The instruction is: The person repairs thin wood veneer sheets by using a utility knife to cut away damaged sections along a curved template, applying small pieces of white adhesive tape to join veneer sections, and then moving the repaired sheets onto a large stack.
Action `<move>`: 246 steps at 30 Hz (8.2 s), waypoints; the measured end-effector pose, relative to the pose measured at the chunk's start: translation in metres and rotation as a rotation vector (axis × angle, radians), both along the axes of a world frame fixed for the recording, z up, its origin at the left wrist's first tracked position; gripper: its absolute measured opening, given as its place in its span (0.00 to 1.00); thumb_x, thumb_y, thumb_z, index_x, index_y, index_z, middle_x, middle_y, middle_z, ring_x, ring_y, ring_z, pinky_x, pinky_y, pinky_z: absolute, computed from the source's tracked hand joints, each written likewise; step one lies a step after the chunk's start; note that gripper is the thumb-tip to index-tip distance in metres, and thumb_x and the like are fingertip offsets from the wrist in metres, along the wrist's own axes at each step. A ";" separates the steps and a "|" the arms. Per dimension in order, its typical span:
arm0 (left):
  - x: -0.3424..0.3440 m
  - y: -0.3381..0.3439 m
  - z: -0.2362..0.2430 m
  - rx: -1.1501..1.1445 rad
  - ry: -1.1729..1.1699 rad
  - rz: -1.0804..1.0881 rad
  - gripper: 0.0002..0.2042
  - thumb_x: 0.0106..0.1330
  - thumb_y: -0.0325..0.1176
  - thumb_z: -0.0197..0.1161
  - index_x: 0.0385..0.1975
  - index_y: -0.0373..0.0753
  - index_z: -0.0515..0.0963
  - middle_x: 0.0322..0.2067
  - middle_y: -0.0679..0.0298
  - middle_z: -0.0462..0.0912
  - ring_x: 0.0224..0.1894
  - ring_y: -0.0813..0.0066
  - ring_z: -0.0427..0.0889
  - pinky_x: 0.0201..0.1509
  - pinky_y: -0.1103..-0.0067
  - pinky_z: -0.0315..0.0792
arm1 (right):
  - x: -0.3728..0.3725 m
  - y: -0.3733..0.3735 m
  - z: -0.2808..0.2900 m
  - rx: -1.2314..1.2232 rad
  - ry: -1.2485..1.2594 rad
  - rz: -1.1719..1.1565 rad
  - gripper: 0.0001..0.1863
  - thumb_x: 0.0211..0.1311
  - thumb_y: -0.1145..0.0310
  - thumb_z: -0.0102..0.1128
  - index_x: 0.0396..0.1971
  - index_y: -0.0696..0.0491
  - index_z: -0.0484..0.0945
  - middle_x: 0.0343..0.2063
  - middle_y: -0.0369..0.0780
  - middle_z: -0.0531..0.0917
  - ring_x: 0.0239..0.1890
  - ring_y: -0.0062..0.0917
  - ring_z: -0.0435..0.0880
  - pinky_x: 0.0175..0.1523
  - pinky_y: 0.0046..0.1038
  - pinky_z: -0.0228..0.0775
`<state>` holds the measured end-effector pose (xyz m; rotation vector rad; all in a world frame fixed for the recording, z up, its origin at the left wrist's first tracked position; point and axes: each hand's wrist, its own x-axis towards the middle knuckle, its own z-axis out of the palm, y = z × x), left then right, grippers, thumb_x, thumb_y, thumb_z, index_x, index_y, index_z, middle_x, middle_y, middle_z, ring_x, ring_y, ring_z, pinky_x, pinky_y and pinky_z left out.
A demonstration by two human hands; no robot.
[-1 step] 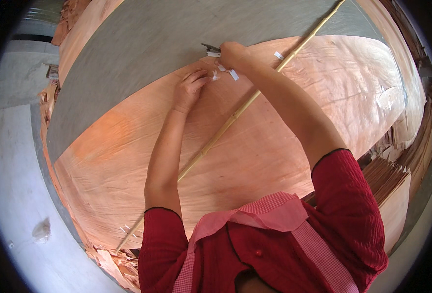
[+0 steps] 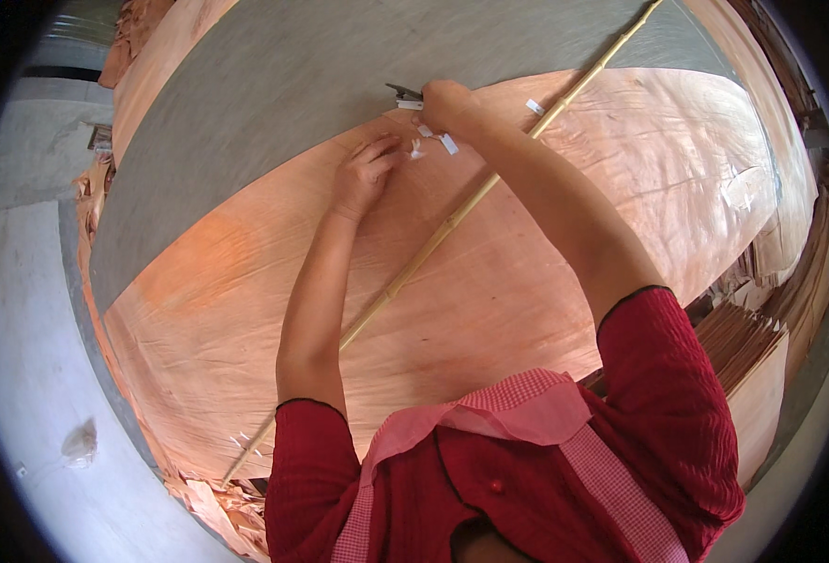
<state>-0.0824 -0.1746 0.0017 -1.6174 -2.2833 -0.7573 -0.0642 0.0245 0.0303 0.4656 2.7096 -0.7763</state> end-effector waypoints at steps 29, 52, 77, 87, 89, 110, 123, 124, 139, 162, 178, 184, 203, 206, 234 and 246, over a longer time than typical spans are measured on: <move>0.053 -0.018 0.045 0.251 0.094 0.212 0.09 0.47 0.24 0.59 0.28 0.43 0.79 0.31 0.66 0.79 0.32 0.71 0.78 0.34 0.79 0.73 | 0.064 -0.013 0.051 -0.984 0.070 -0.112 0.14 0.44 0.68 0.65 0.29 0.55 0.71 0.22 0.37 0.77 0.17 0.13 0.65 0.20 0.17 0.57; 0.084 -0.035 0.054 0.003 -0.693 0.393 0.08 0.53 0.33 0.61 0.29 0.37 0.75 0.26 0.65 0.78 0.28 0.70 0.76 0.30 0.79 0.70 | 0.077 -0.026 0.024 -1.493 0.172 -0.619 0.07 0.49 0.77 0.58 0.27 0.54 0.70 0.14 0.29 0.66 0.12 0.11 0.58 0.19 0.17 0.53; -0.004 0.025 -0.002 0.026 -0.306 0.110 0.20 0.49 0.23 0.58 0.45 0.40 0.69 0.46 0.60 0.72 0.50 0.61 0.69 0.54 0.72 0.64 | 0.014 -0.019 -0.035 -0.538 0.257 -0.474 0.16 0.42 0.63 0.64 0.28 0.58 0.74 0.25 0.47 0.79 0.28 0.35 0.79 0.30 0.32 0.70; -0.006 0.019 -0.013 0.037 -0.054 0.084 0.13 0.51 0.28 0.59 0.38 0.40 0.76 0.43 0.60 0.74 0.49 0.64 0.71 0.54 0.73 0.65 | 0.009 -0.029 -0.040 -0.254 0.298 -0.411 0.15 0.43 0.65 0.61 0.30 0.58 0.73 0.23 0.46 0.79 0.26 0.33 0.78 0.30 0.32 0.69; -0.007 0.018 -0.014 0.011 -0.019 0.082 0.13 0.52 0.28 0.59 0.39 0.40 0.76 0.44 0.61 0.74 0.49 0.64 0.70 0.55 0.73 0.64 | 0.012 -0.033 -0.035 -0.177 0.339 -0.361 0.14 0.45 0.65 0.59 0.30 0.58 0.72 0.21 0.45 0.78 0.23 0.32 0.78 0.27 0.32 0.69; 0.026 -0.053 0.013 0.293 -0.559 0.363 0.16 0.60 0.30 0.52 0.48 0.35 0.69 0.53 0.55 0.65 0.57 0.62 0.61 0.58 0.72 0.58 | 0.216 0.029 0.042 -1.240 -0.043 -0.569 0.09 0.55 0.68 0.53 0.29 0.58 0.71 0.16 0.35 0.71 0.14 0.16 0.66 0.20 0.20 0.62; 0.267 -0.154 0.046 -0.190 -0.241 0.304 0.18 0.53 0.30 0.58 0.45 0.37 0.71 0.50 0.56 0.69 0.53 0.56 0.65 0.55 0.67 0.60 | 0.296 -0.068 0.028 -1.263 -0.107 -0.451 0.11 0.56 0.67 0.53 0.30 0.60 0.72 0.18 0.38 0.74 0.17 0.18 0.72 0.22 0.20 0.67; 0.278 -0.163 0.045 -0.142 -0.277 0.313 0.19 0.52 0.31 0.58 0.46 0.38 0.70 0.49 0.56 0.69 0.52 0.56 0.66 0.55 0.67 0.61 | 0.300 -0.079 0.029 -1.224 -0.112 -0.389 0.11 0.57 0.67 0.53 0.30 0.60 0.72 0.19 0.38 0.75 0.17 0.18 0.72 0.23 0.20 0.68; 0.498 -0.487 0.071 1.221 -1.312 0.930 0.06 0.59 0.27 0.52 0.30 0.35 0.76 0.33 0.63 0.78 0.38 0.76 0.74 0.45 0.79 0.66 | 0.392 -0.538 0.061 -0.989 -0.356 0.665 0.13 0.59 0.66 0.50 0.40 0.59 0.73 0.22 0.35 0.76 0.23 0.16 0.73 0.28 0.19 0.66; 0.690 -1.071 0.058 1.590 -0.650 1.538 0.03 0.60 0.28 0.55 0.28 0.37 0.73 0.29 0.63 0.78 0.32 0.76 0.77 0.39 0.79 0.73 | 0.178 -0.994 0.004 0.491 0.316 0.879 0.10 0.54 0.61 0.51 0.34 0.49 0.73 0.36 0.42 0.76 0.38 0.35 0.76 0.41 0.36 0.68; 0.403 -1.241 0.118 0.741 -0.882 0.643 0.04 0.55 0.26 0.57 0.28 0.35 0.78 0.50 0.53 0.67 0.58 0.68 0.60 0.56 0.73 0.57 | 0.337 -1.269 0.076 -0.939 0.227 0.684 0.16 0.57 0.72 0.50 0.47 0.55 0.69 0.35 0.35 0.77 0.38 0.24 0.75 0.48 0.25 0.65; 0.318 -1.194 0.085 0.684 -1.033 0.421 0.11 0.58 0.29 0.54 0.40 0.35 0.74 0.52 0.53 0.65 0.58 0.65 0.60 0.58 0.71 0.56 | 0.324 -1.227 0.055 -1.182 0.066 0.149 0.11 0.60 0.66 0.47 0.35 0.60 0.69 0.25 0.41 0.77 0.27 0.24 0.78 0.36 0.25 0.71; 0.098 -1.104 -0.022 -0.049 -0.183 0.656 0.24 0.57 0.38 0.52 0.53 0.36 0.62 0.56 0.55 0.60 0.60 0.58 0.55 0.61 0.67 0.51 | 0.102 -1.126 -0.014 -0.897 0.003 -0.239 0.11 0.54 0.68 0.55 0.17 0.58 0.71 0.11 0.37 0.70 0.09 0.18 0.64 0.14 0.21 0.59; 0.094 -1.106 -0.019 0.132 -0.318 0.672 0.25 0.58 0.40 0.52 0.54 0.35 0.60 0.57 0.58 0.59 0.61 0.61 0.53 0.62 0.66 0.50 | 0.066 -1.142 -0.018 -0.681 -0.164 -0.153 0.12 0.52 0.65 0.58 0.22 0.61 0.73 0.14 0.39 0.74 0.10 0.22 0.71 0.12 0.25 0.61; 0.191 -1.184 0.031 0.660 -1.267 0.290 0.22 0.58 0.41 0.55 0.53 0.43 0.65 0.58 0.54 0.56 0.60 0.62 0.55 0.58 0.68 0.55 | 0.223 -1.199 0.031 -0.868 0.228 -0.356 0.10 0.56 0.69 0.53 0.33 0.60 0.70 0.19 0.40 0.76 0.15 0.19 0.71 0.21 0.19 0.67; 0.349 -1.595 0.037 1.204 -1.485 0.809 0.12 0.61 0.33 0.52 0.39 0.32 0.73 0.29 0.63 0.77 0.31 0.76 0.75 0.37 0.82 0.70 | 0.340 -1.605 -0.006 -0.906 -0.171 0.267 0.14 0.53 0.68 0.55 0.40 0.56 0.73 0.25 0.38 0.79 0.27 0.21 0.78 0.30 0.24 0.70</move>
